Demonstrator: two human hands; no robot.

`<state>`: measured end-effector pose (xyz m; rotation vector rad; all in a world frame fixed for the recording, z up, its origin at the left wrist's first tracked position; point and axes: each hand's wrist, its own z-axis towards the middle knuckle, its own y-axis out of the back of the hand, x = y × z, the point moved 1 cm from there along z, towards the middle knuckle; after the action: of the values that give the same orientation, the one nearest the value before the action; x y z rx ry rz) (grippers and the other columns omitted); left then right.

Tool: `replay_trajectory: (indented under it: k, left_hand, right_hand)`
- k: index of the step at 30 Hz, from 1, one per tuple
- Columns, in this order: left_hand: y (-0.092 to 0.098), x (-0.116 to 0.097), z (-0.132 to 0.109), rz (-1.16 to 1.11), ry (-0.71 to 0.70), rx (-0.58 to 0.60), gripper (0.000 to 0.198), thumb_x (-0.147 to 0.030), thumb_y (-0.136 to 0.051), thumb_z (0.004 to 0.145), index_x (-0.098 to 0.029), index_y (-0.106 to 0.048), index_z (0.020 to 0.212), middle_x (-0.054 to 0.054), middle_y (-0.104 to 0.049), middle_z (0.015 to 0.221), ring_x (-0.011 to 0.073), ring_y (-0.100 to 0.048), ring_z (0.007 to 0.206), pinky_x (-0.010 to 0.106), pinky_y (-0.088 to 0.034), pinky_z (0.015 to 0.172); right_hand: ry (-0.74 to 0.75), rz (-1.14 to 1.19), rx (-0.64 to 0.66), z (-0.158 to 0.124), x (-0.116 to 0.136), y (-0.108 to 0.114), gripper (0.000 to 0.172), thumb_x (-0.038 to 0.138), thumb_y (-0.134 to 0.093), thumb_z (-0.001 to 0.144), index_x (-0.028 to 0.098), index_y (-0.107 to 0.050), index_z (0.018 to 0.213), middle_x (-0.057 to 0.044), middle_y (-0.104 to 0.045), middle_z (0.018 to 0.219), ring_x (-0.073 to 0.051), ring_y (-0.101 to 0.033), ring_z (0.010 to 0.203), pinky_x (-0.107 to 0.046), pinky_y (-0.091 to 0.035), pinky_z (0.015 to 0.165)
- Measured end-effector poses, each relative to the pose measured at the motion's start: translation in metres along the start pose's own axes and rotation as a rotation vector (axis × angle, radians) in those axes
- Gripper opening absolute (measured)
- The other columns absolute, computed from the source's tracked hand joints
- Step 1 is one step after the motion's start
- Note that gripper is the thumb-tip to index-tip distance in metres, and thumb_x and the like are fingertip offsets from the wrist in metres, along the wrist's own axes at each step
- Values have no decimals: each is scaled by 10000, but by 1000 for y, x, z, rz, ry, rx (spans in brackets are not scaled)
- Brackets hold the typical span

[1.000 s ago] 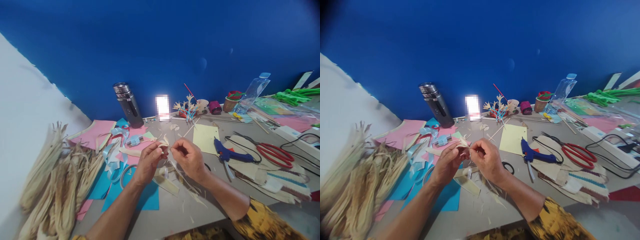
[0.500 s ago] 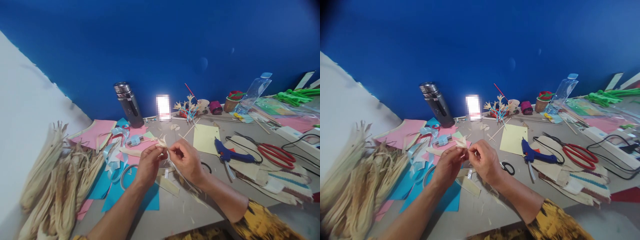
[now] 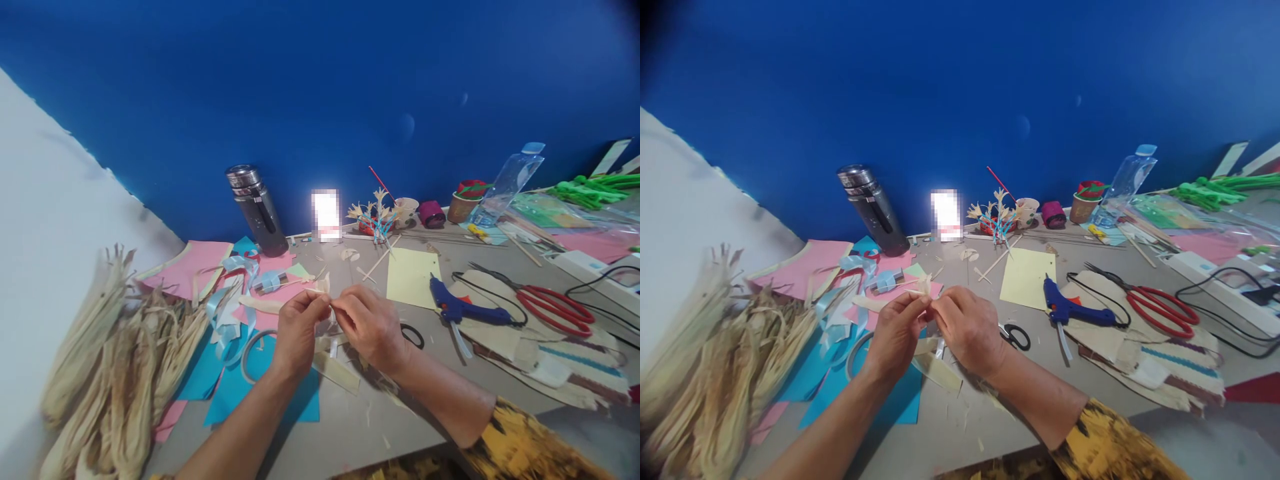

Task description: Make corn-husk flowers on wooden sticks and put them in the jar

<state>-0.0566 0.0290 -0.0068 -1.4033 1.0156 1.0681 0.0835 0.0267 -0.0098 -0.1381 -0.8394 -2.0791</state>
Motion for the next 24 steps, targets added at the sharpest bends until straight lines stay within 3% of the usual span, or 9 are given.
replay_trajectory:
  k: [5, 11, 16, 20, 24]
  left_hand:
    - [1, -6, 1, 55, 16, -7, 227, -363, -751, 758, -155, -661, 737, 8, -617, 679, 131, -544, 670, 263, -439, 674]
    - [2, -7, 1, 189, -9, 25, 285, -413, -767, 751, -141, -687, 777, 29, -661, 715, 155, -580, 701, 275, -450, 683]
    - [0, -6, 0, -35, -10, 113, 137, -281, -737, 746, -159, -685, 778, 16, -666, 733, 145, -583, 723, 270, -461, 714]
    - [-6, -13, -5, -155, 37, 153, 150, -217, -756, 654, -158, -672, 762, 8, -654, 719, 149, -589, 712, 280, -479, 717]
    - [-9, -16, -7, -134, 43, 130, 232, -273, -819, 658, -157, -652, 770, -10, -626, 696, 132, -568, 686, 269, -474, 708]
  right_hand:
    - [-223, 301, -26, 7, -2, 6, 86, 209, -603, 902, 190, -667, 849, -33, -671, 785, -121, -517, 593, -241, -421, 576]
    - [-478, 556, 151, 13, -5, 8, 201, 270, -614, 858, 164, -695, 708, -1, -629, 633, -108, -494, 549, -226, -372, 512]
    - [-640, 662, 139, 13, -5, 5, 170, 263, -676, 763, 160, -657, 629, 27, -559, 546, -85, -411, 487, -215, -310, 452]
    - [-665, 628, 99, 12, -4, 3, 210, 289, -703, 737, 166, -610, 594, 38, -522, 519, -81, -391, 477, -209, -303, 437]
    - [-545, 535, 28, 12, -2, 2, 176, 217, -654, 732, 179, -574, 580, 41, -520, 537, -81, -400, 488, -205, -326, 456]
